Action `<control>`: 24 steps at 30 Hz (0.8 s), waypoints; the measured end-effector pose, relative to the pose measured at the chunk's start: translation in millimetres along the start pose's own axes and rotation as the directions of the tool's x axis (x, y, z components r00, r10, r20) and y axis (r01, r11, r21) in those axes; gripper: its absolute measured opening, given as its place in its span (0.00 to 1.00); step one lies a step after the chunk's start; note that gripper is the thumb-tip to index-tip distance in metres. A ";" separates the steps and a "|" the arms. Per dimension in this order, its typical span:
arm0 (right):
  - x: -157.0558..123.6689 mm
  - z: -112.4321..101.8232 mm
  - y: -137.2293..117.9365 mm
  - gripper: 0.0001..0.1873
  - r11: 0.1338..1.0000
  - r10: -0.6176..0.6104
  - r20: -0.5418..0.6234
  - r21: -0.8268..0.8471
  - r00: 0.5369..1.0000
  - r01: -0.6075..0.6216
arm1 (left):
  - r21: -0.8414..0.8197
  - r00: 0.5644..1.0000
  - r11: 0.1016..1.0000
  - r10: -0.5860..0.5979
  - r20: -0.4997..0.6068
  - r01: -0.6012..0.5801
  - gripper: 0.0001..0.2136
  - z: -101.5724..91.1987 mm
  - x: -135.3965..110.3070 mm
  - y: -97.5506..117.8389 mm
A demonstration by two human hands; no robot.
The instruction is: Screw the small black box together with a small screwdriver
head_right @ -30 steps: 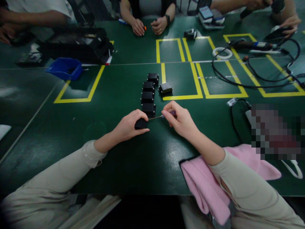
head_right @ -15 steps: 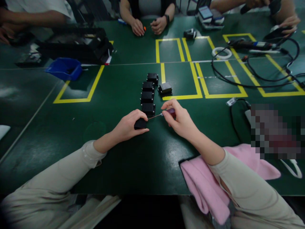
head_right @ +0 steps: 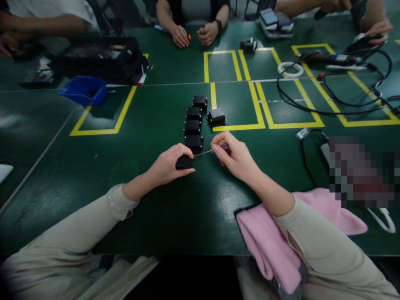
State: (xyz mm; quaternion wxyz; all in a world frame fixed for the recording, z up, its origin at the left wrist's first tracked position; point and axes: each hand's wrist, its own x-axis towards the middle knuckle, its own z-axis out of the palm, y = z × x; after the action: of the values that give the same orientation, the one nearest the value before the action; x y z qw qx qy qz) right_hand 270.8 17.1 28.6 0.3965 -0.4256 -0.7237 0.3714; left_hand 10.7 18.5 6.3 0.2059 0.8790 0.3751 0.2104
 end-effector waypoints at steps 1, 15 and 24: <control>0.0 -0.1 0.1 0.05 1.000 0.000 0.004 -0.002 1.000 0.000 | 0.001 1.000 1.000 0.001 -0.002 -0.001 0.13 0.0 0.0 0.0; 0.2 -0.9 -0.9 0.06 1.000 0.000 0.016 0.016 1.000 0.000 | -0.003 1.000 1.000 -0.005 0.006 0.005 0.13 -0.8 0.1 0.0; 0.3 -0.3 0.8 0.09 1.000 0.008 0.022 0.014 1.000 -0.008 | -0.005 1.000 1.000 -0.005 0.008 0.005 0.13 -1.1 0.2 0.6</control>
State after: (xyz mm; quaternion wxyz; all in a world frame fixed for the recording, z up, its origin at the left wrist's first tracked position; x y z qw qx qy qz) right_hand 271.3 17.8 28.1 0.3901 -0.4216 -0.7235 0.3829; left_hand 10.6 18.4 7.6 0.2100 0.8784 0.3760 0.2072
